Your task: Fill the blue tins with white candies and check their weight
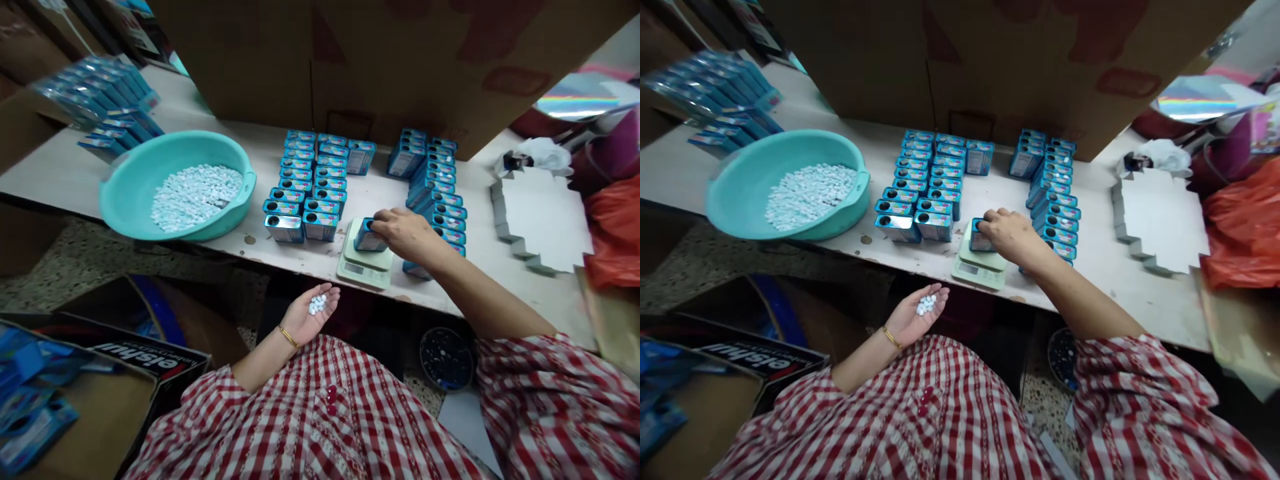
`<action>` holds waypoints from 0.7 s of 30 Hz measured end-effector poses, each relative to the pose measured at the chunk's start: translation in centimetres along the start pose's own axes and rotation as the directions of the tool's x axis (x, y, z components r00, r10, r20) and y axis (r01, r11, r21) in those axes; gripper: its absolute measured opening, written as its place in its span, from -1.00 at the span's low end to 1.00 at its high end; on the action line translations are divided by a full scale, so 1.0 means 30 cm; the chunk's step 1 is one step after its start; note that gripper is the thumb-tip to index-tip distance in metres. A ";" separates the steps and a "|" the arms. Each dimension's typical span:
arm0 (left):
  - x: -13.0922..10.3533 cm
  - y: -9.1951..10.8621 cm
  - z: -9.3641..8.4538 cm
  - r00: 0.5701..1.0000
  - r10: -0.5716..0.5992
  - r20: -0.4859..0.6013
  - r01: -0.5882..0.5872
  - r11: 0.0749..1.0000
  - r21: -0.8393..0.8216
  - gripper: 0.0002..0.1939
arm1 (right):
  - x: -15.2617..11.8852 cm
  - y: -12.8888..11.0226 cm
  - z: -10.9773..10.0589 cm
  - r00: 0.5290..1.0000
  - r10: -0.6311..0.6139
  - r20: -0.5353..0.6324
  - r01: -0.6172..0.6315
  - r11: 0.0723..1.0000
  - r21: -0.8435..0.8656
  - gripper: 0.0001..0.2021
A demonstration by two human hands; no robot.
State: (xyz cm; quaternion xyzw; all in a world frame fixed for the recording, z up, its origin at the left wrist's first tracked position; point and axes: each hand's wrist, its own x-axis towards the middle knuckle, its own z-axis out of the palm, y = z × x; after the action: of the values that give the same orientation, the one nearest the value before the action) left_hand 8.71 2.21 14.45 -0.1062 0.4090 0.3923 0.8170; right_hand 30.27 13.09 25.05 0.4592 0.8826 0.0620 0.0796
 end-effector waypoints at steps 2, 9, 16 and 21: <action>-0.003 -0.001 0.006 0.999 0.001 0.036 -0.001 1.000 -0.004 -0.76 | -0.027 -0.066 0.006 0.996 0.035 -0.083 -0.031 0.999 0.042 -0.77; 0.013 -0.021 -0.007 0.997 -0.029 0.069 0.031 0.999 -0.030 -0.66 | -0.147 -0.460 0.146 0.974 -0.220 -0.052 0.222 0.895 0.388 -0.70; 0.022 -0.068 -0.033 0.994 -0.113 0.006 0.113 0.993 -0.020 -0.67 | -0.180 -0.480 0.237 0.983 -0.175 0.051 0.115 0.815 0.568 -0.79; 0.025 -0.071 -0.024 0.991 -0.134 -0.015 0.133 0.991 -0.025 -0.67 | -0.182 -0.456 0.239 0.979 -0.198 0.049 0.136 0.811 0.569 -0.81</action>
State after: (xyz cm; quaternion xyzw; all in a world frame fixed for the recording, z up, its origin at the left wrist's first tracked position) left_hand 10.10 0.85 13.10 -0.1462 0.4031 0.3406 0.8367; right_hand 23.82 1.07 15.98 0.3853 0.8930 -0.2324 -0.0076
